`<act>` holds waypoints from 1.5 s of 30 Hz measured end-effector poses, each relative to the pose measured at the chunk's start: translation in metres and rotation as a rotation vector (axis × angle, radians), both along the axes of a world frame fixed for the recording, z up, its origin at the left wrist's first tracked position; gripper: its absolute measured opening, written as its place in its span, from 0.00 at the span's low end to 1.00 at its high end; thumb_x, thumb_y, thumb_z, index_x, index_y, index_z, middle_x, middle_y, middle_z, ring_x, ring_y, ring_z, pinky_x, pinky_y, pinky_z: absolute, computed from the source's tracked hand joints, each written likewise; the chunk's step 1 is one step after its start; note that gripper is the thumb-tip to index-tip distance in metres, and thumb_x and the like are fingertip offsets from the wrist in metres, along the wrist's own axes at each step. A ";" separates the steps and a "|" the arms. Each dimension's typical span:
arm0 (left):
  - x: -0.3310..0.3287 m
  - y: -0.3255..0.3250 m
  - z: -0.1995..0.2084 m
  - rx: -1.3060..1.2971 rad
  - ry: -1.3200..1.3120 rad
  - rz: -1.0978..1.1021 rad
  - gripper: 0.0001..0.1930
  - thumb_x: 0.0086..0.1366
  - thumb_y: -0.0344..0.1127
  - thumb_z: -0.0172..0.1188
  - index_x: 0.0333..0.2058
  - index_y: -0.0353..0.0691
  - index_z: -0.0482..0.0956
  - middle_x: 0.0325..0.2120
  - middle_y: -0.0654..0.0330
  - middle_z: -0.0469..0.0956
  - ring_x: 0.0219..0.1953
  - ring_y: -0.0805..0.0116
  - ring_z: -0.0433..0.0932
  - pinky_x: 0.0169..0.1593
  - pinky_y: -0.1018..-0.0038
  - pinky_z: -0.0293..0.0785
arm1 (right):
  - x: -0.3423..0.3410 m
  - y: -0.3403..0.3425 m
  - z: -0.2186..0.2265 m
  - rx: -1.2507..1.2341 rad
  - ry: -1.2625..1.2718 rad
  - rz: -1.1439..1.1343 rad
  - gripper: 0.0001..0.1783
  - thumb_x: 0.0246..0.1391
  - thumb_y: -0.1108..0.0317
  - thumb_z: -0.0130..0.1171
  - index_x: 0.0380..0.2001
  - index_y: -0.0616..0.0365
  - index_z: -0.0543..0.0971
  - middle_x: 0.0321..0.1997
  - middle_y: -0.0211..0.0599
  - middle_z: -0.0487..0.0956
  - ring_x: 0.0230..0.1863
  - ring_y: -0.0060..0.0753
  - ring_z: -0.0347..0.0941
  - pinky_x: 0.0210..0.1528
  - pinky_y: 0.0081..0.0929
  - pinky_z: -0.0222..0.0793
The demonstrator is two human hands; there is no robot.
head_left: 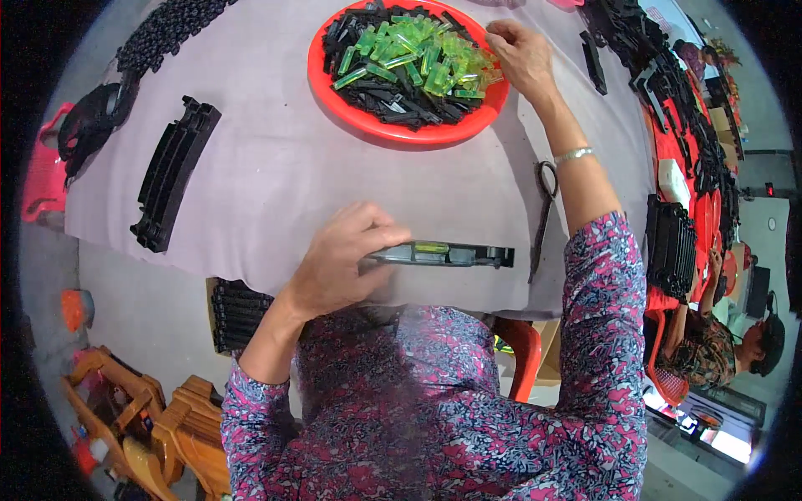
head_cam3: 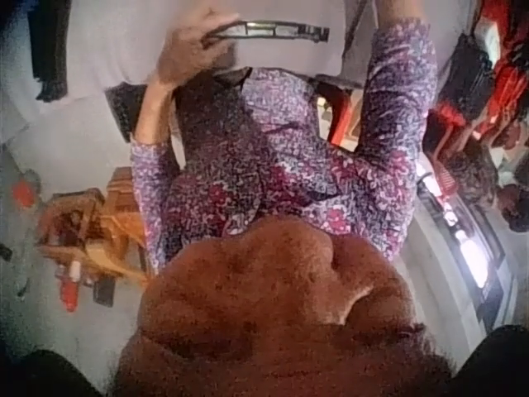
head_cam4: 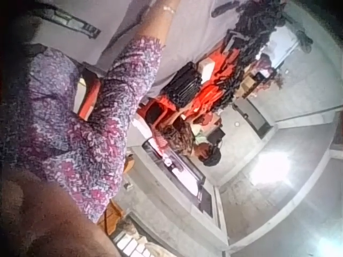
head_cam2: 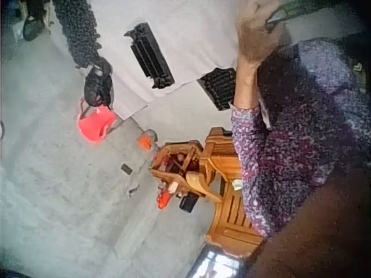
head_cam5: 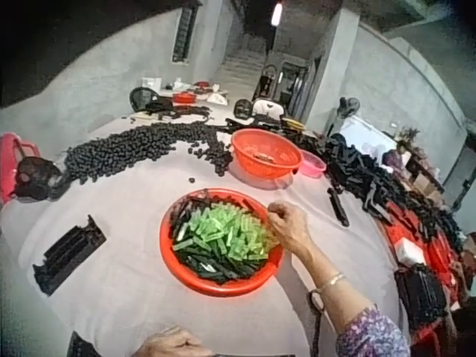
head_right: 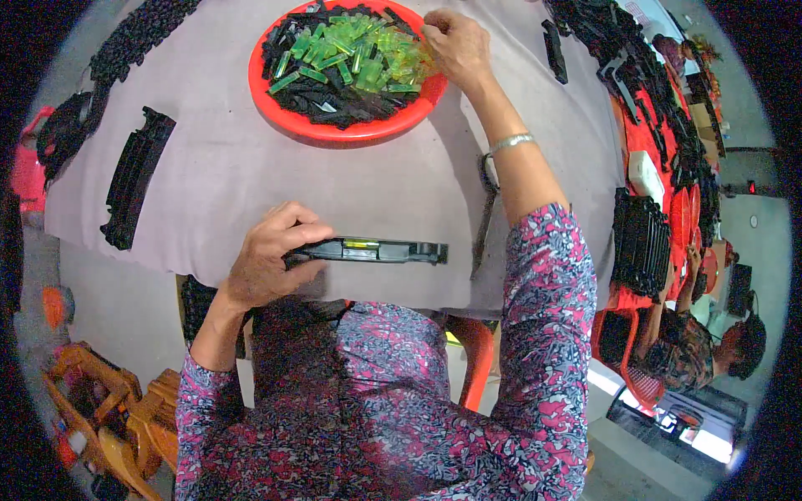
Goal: The person assembles plastic components by placing green rods into plastic housings and pressing the pieces together using a metal tool.
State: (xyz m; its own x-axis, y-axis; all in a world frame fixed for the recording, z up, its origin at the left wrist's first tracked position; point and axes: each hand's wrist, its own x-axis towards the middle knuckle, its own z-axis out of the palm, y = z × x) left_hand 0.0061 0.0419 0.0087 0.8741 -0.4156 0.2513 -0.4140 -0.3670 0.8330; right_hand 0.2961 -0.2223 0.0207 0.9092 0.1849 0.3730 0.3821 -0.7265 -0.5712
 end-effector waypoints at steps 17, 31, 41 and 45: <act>0.000 0.000 -0.006 -0.030 -0.030 -0.003 0.20 0.47 0.27 0.67 0.43 0.41 0.81 0.38 0.56 0.75 0.43 0.53 0.74 0.49 0.62 0.69 | 0.049 0.042 -0.005 -0.544 0.003 -0.024 0.17 0.45 0.59 0.60 0.37 0.52 0.86 0.35 0.51 0.83 0.40 0.54 0.81 0.46 0.43 0.75; 0.000 -0.001 -0.006 -0.024 -0.098 0.016 0.19 0.46 0.26 0.67 0.41 0.39 0.81 0.35 0.57 0.75 0.40 0.57 0.76 0.46 0.64 0.72 | 0.000 0.019 0.037 -0.042 0.337 0.310 0.14 0.55 0.60 0.63 0.31 0.62 0.85 0.26 0.28 0.80 0.29 0.20 0.71 0.35 0.23 0.68; -0.002 -0.005 -0.007 -0.013 -0.135 0.060 0.20 0.47 0.28 0.70 0.43 0.38 0.81 0.34 0.57 0.75 0.38 0.57 0.75 0.44 0.66 0.72 | -0.121 0.014 0.050 0.579 0.557 0.277 0.10 0.55 0.68 0.65 0.38 0.61 0.82 0.28 0.23 0.77 0.28 0.14 0.68 0.32 0.16 0.64; -0.003 -0.004 0.005 0.013 -0.130 0.095 0.22 0.47 0.29 0.74 0.43 0.35 0.81 0.35 0.56 0.75 0.36 0.60 0.76 0.40 0.69 0.74 | -0.186 0.021 0.045 0.576 0.581 0.250 0.07 0.54 0.69 0.65 0.35 0.60 0.81 0.28 0.23 0.77 0.29 0.15 0.70 0.34 0.16 0.66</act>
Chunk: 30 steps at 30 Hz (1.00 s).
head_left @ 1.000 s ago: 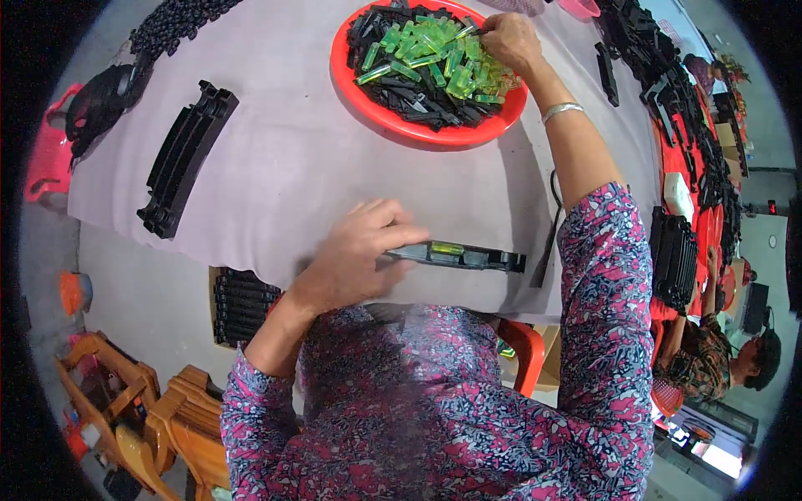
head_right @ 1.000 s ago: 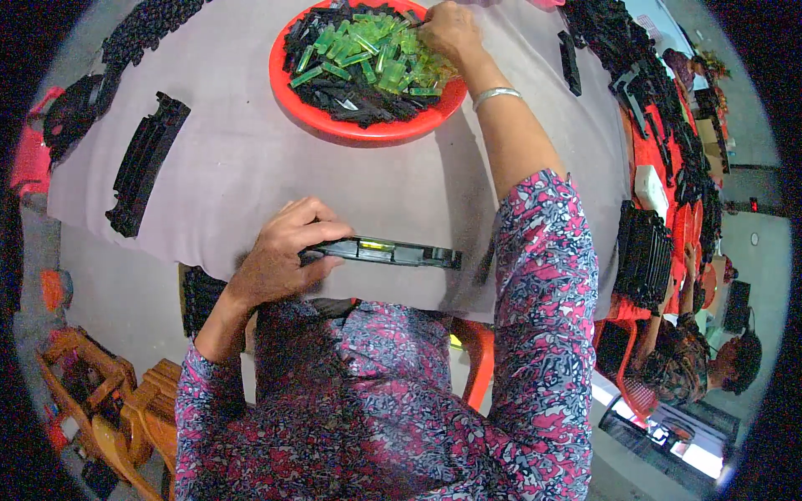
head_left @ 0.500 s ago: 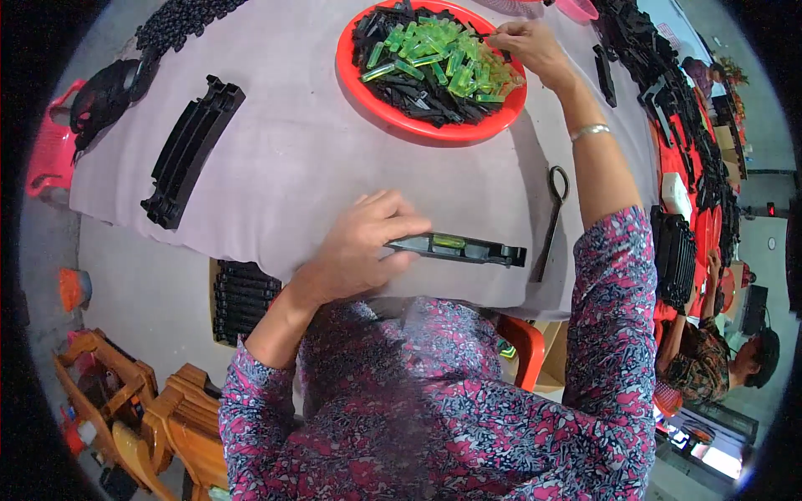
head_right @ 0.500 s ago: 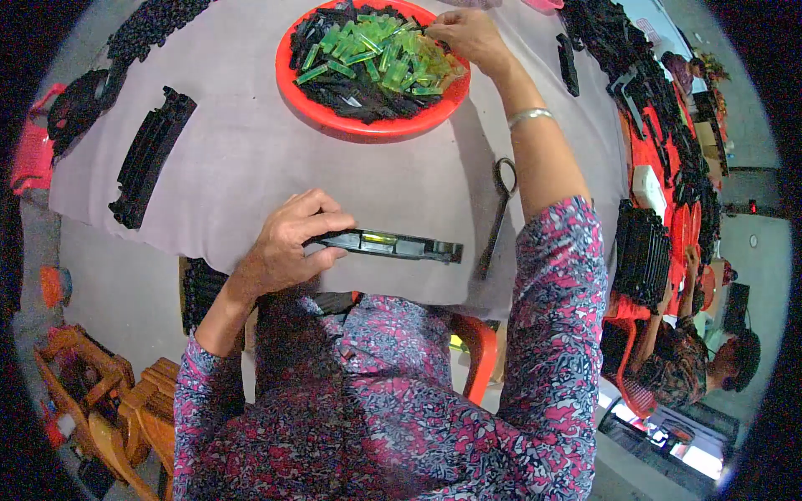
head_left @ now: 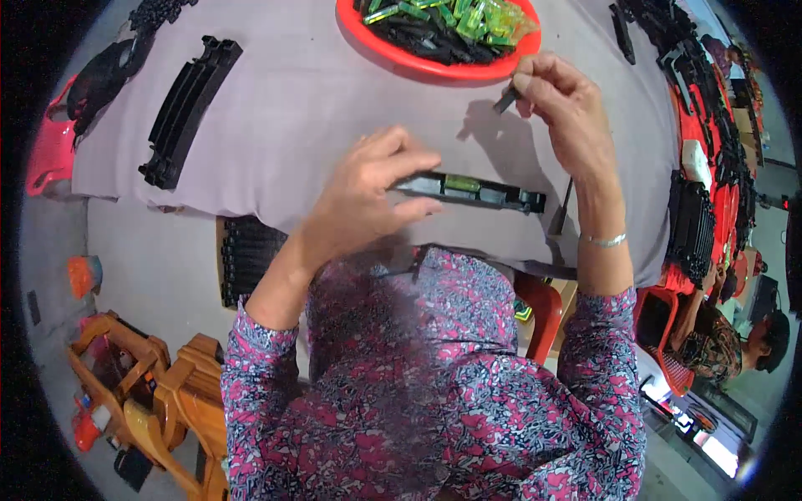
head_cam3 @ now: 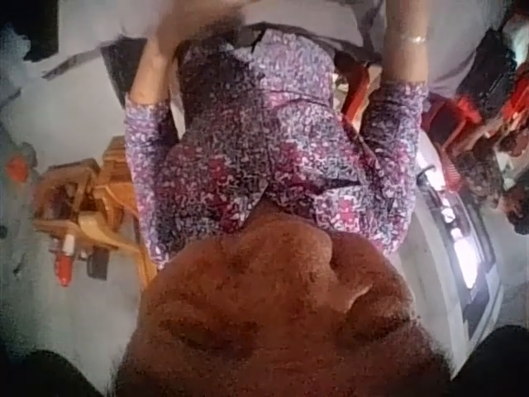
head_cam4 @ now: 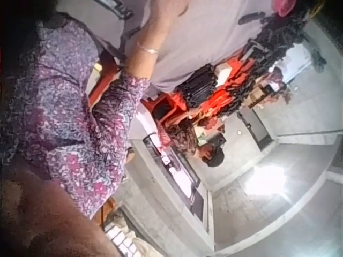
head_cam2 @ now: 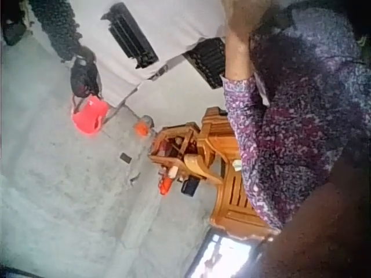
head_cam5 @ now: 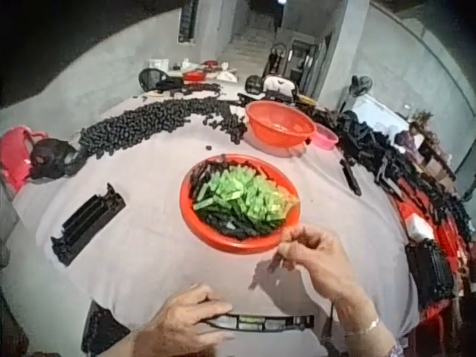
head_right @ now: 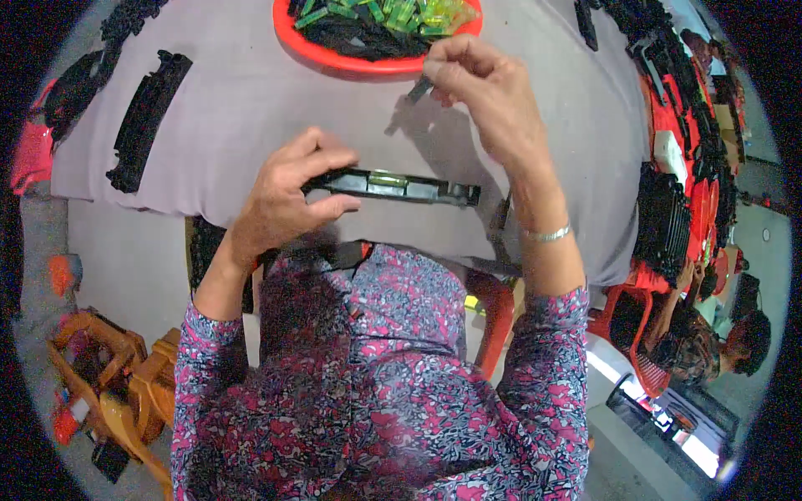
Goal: The person assembles plastic components by placing green rods into plastic housings and pressing the pieces together using a metal tool.
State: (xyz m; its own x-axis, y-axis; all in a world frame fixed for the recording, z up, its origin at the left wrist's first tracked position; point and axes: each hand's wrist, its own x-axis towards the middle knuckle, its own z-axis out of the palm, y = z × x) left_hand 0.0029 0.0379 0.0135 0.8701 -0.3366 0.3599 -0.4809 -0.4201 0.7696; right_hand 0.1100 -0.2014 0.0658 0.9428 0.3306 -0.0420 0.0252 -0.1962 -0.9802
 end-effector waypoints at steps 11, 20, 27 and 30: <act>0.001 -0.015 0.020 -0.086 -0.072 0.096 0.19 0.55 0.25 0.68 0.47 0.35 0.80 0.35 0.54 0.80 0.40 0.61 0.80 0.43 0.70 0.76 | -0.084 0.019 -0.018 0.137 0.038 -0.060 0.06 0.55 0.71 0.66 0.35 0.61 0.83 0.31 0.24 0.80 0.31 0.14 0.73 0.35 0.15 0.69; -0.001 -0.018 0.017 -0.332 0.237 0.100 0.15 0.60 0.25 0.63 0.46 0.34 0.79 0.25 0.59 0.79 0.29 0.73 0.77 0.38 0.73 0.74 | -0.090 0.021 -0.018 -0.075 -0.251 -0.162 0.07 0.52 0.74 0.66 0.35 0.62 0.83 0.32 0.30 0.81 0.30 0.18 0.76 0.32 0.19 0.72; 0.001 -0.010 0.025 -0.252 0.345 -0.030 0.17 0.63 0.25 0.61 0.51 0.35 0.78 0.28 0.67 0.75 0.33 0.80 0.72 0.39 0.79 0.72 | -0.092 0.009 -0.014 -0.329 -0.780 0.101 0.15 0.41 0.79 0.69 0.36 0.56 0.84 0.37 0.36 0.79 0.31 0.32 0.78 0.33 0.27 0.76; 0.001 -0.008 0.024 -0.169 0.255 -0.155 0.19 0.63 0.26 0.61 0.53 0.35 0.77 0.27 0.66 0.74 0.31 0.77 0.72 0.39 0.78 0.72 | -0.094 0.007 -0.011 -0.296 -0.778 0.088 0.15 0.39 0.79 0.69 0.35 0.56 0.84 0.36 0.35 0.79 0.31 0.32 0.78 0.33 0.27 0.76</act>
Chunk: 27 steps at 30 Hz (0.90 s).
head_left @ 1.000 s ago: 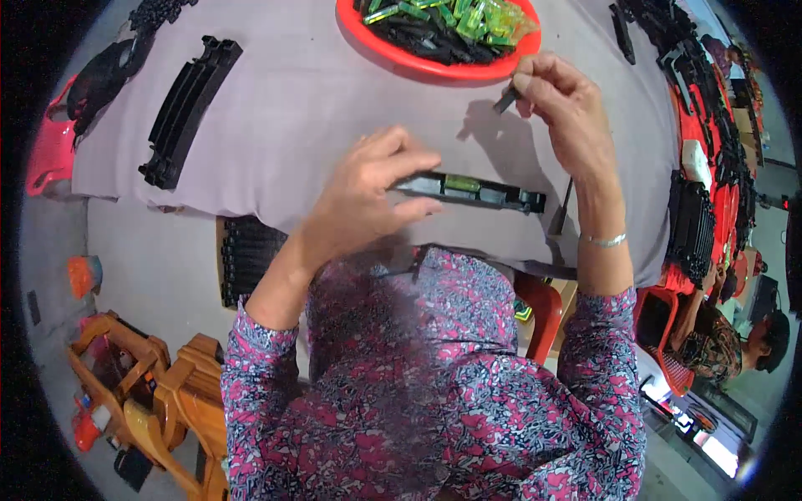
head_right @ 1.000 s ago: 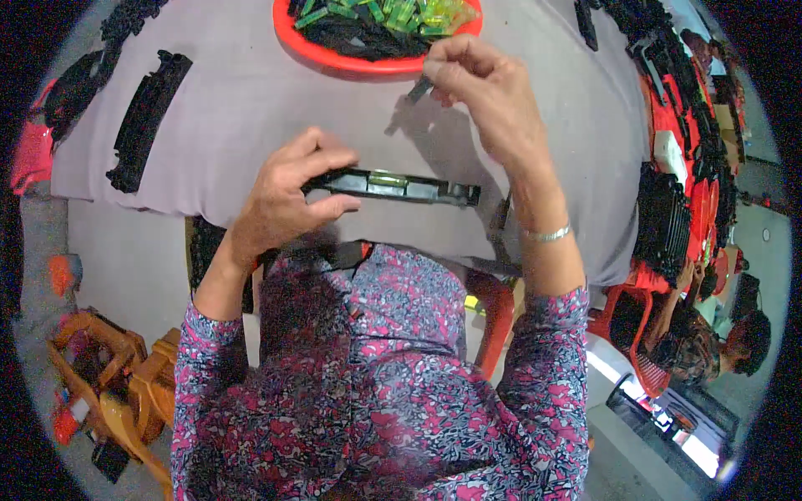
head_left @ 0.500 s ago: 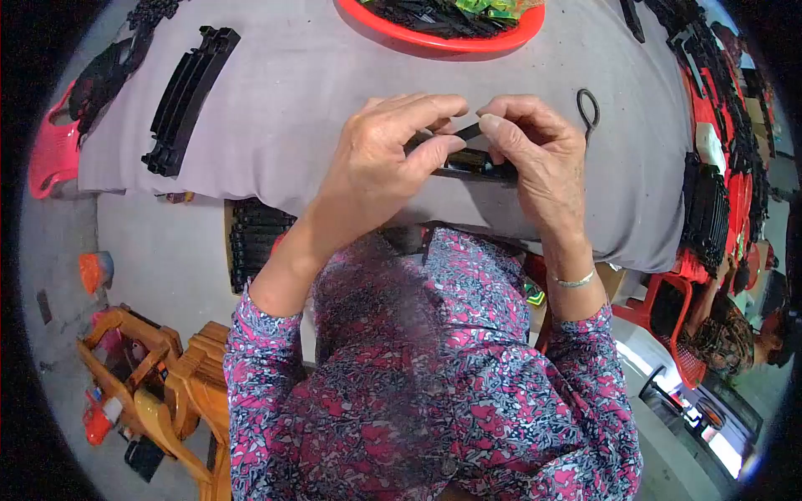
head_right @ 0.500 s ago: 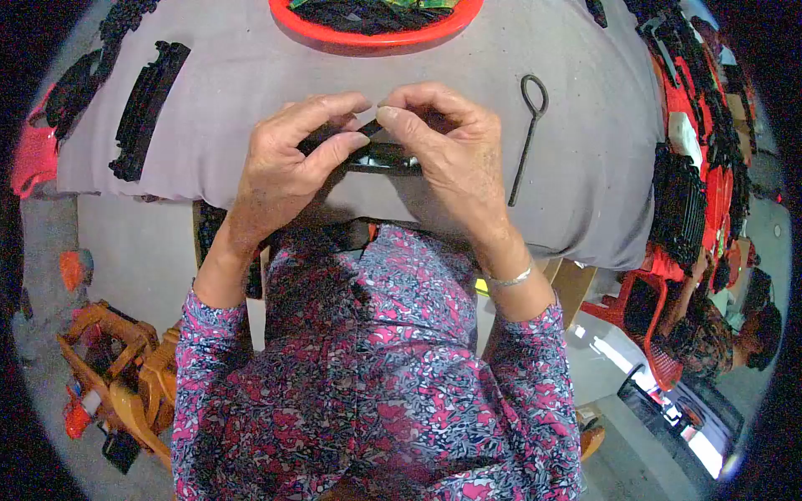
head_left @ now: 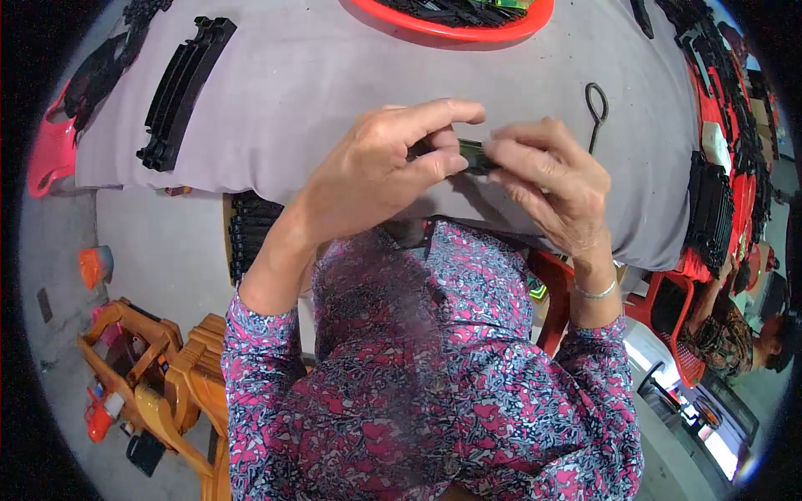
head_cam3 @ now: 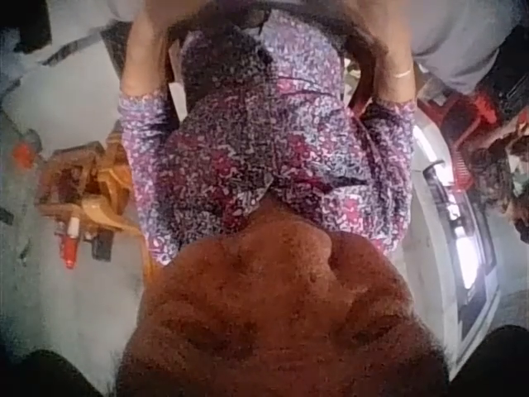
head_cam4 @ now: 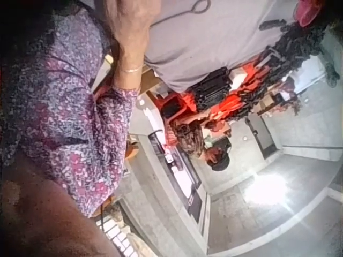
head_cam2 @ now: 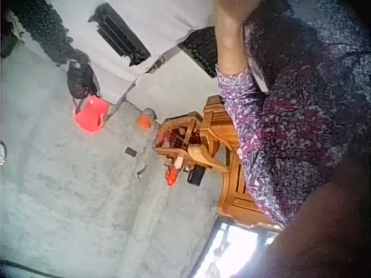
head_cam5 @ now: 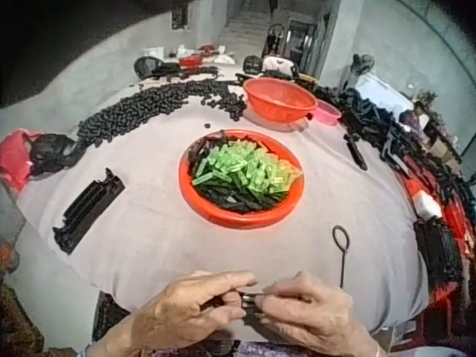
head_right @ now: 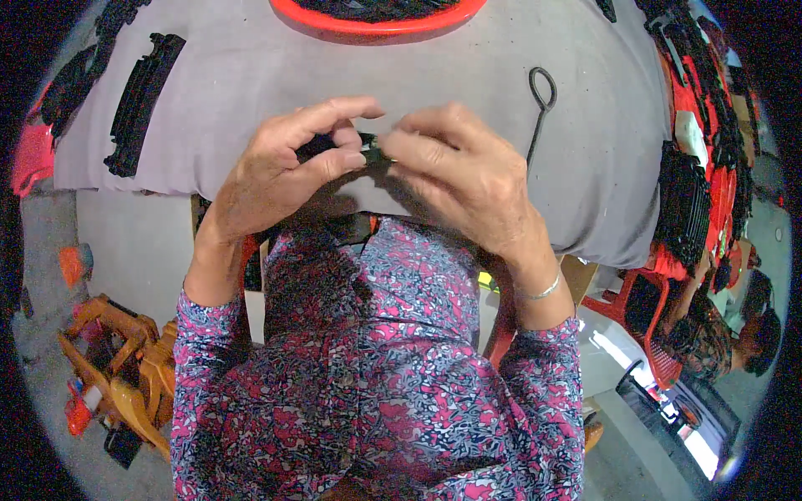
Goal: The person assembles plastic components by placing green rods into plastic housings and pressing the pieces together using a metal tool.
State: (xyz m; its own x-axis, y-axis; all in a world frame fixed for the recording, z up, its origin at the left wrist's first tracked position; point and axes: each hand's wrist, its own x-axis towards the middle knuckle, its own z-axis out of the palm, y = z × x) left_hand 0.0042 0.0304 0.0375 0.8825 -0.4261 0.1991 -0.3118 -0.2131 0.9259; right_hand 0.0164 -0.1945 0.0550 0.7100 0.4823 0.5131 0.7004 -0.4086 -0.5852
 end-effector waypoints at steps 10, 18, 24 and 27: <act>0.002 0.002 -0.006 -0.013 -0.140 -0.038 0.23 0.61 0.29 0.64 0.56 0.34 0.74 0.32 0.61 0.77 0.37 0.68 0.76 0.44 0.71 0.74 | -0.012 -0.008 -0.004 -0.028 0.079 0.041 0.13 0.39 0.78 0.70 0.34 0.60 0.84 0.32 0.37 0.81 0.32 0.34 0.78 0.32 0.28 0.75; 0.000 0.005 -0.014 0.329 -0.377 0.145 0.27 0.46 0.26 0.70 0.49 0.35 0.78 0.35 0.54 0.77 0.39 0.55 0.77 0.44 0.66 0.73 | -0.011 -0.027 -0.018 -0.024 0.222 -0.154 0.10 0.43 0.78 0.69 0.33 0.61 0.84 0.32 0.37 0.82 0.33 0.33 0.79 0.35 0.27 0.74; -0.005 -0.005 -0.023 0.304 -0.308 0.149 0.19 0.44 0.25 0.70 0.39 0.33 0.81 0.30 0.56 0.74 0.33 0.55 0.76 0.37 0.65 0.73 | -0.012 -0.023 -0.022 -0.077 0.215 -0.177 0.10 0.43 0.77 0.68 0.33 0.59 0.84 0.32 0.36 0.81 0.34 0.36 0.78 0.36 0.30 0.72; -0.010 -0.010 -0.022 0.237 -0.273 0.153 0.18 0.45 0.25 0.70 0.38 0.33 0.81 0.29 0.55 0.73 0.32 0.56 0.76 0.36 0.65 0.74 | -0.012 -0.021 -0.021 -0.151 0.121 -0.134 0.10 0.44 0.76 0.68 0.33 0.57 0.83 0.32 0.34 0.80 0.34 0.37 0.76 0.39 0.32 0.68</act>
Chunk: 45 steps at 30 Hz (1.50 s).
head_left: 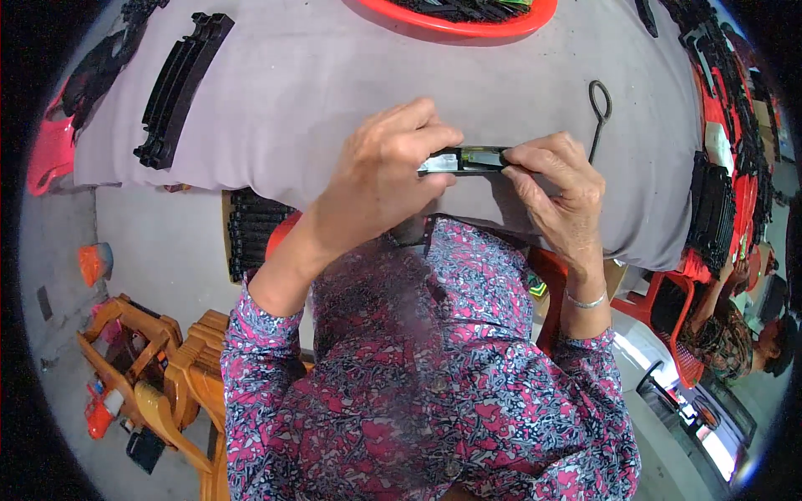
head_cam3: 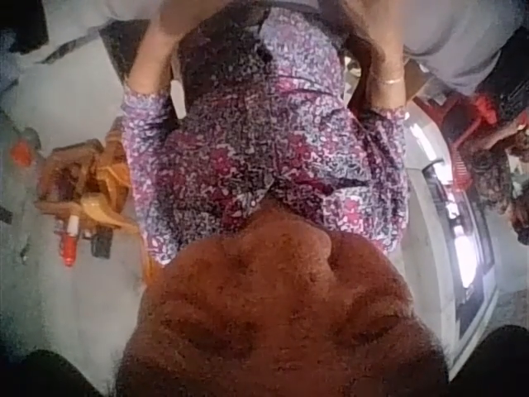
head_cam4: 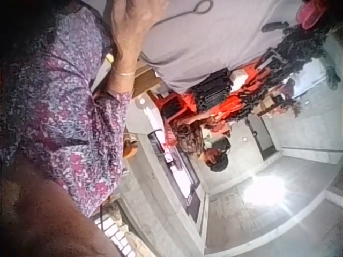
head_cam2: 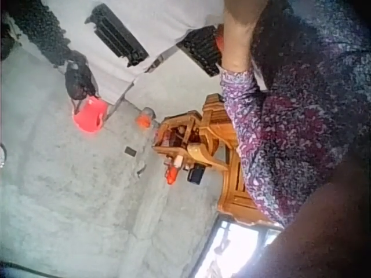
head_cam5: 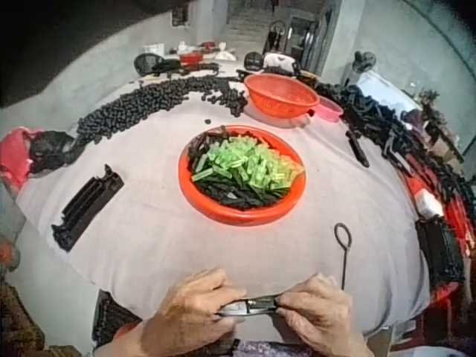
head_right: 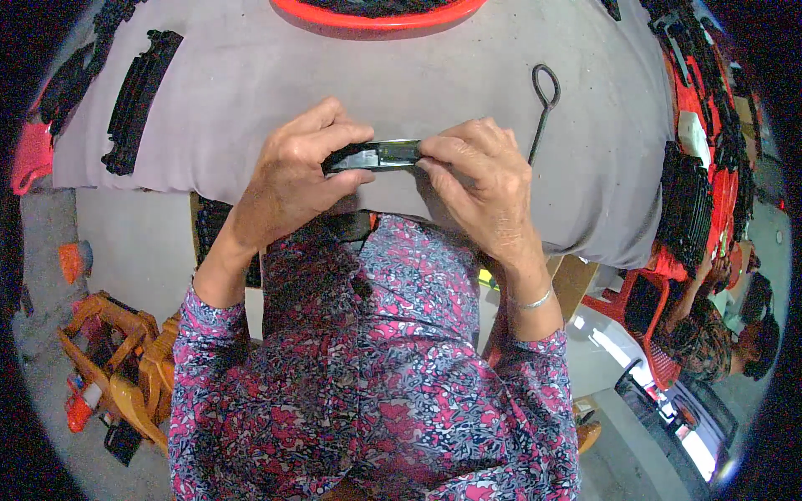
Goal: The person assembles plastic components by placing green rods into plastic housings and pressing the pieces together using a metal tool.
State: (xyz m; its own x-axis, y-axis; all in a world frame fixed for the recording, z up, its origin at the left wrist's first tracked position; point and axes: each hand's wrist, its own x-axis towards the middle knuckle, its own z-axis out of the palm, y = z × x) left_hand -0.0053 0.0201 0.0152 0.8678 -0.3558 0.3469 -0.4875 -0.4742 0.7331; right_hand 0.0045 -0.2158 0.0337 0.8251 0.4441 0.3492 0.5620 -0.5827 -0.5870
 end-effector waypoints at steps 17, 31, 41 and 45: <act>-0.004 -0.003 0.000 0.008 0.005 0.032 0.17 0.46 0.29 0.70 0.37 0.33 0.80 0.30 0.54 0.73 0.33 0.55 0.76 0.38 0.64 0.74 | -0.013 0.024 0.005 -0.091 0.087 -0.237 0.07 0.46 0.71 0.65 0.33 0.54 0.83 0.31 0.33 0.77 0.36 0.38 0.72 0.44 0.36 0.63; -0.002 -0.002 -0.005 -0.037 0.012 0.019 0.19 0.46 0.26 0.70 0.41 0.34 0.80 0.30 0.54 0.73 0.32 0.55 0.76 0.37 0.64 0.73 | -0.015 0.027 0.006 -0.057 0.097 -0.263 0.06 0.45 0.72 0.65 0.30 0.55 0.81 0.28 0.32 0.77 0.34 0.37 0.72 0.41 0.34 0.64; 0.000 -0.004 -0.009 -0.064 -0.016 -0.001 0.20 0.45 0.25 0.71 0.40 0.33 0.80 0.29 0.55 0.73 0.31 0.56 0.76 0.35 0.65 0.73 | -0.013 0.028 0.002 0.023 0.111 -0.267 0.05 0.46 0.73 0.64 0.30 0.56 0.81 0.29 0.33 0.78 0.34 0.38 0.73 0.41 0.34 0.66; 0.001 0.000 -0.006 -0.071 0.023 -0.034 0.20 0.45 0.27 0.71 0.40 0.33 0.79 0.30 0.55 0.73 0.31 0.57 0.76 0.36 0.65 0.73 | -0.015 0.031 0.003 -0.018 0.130 -0.305 0.05 0.45 0.73 0.64 0.29 0.56 0.81 0.28 0.33 0.77 0.33 0.38 0.73 0.41 0.35 0.66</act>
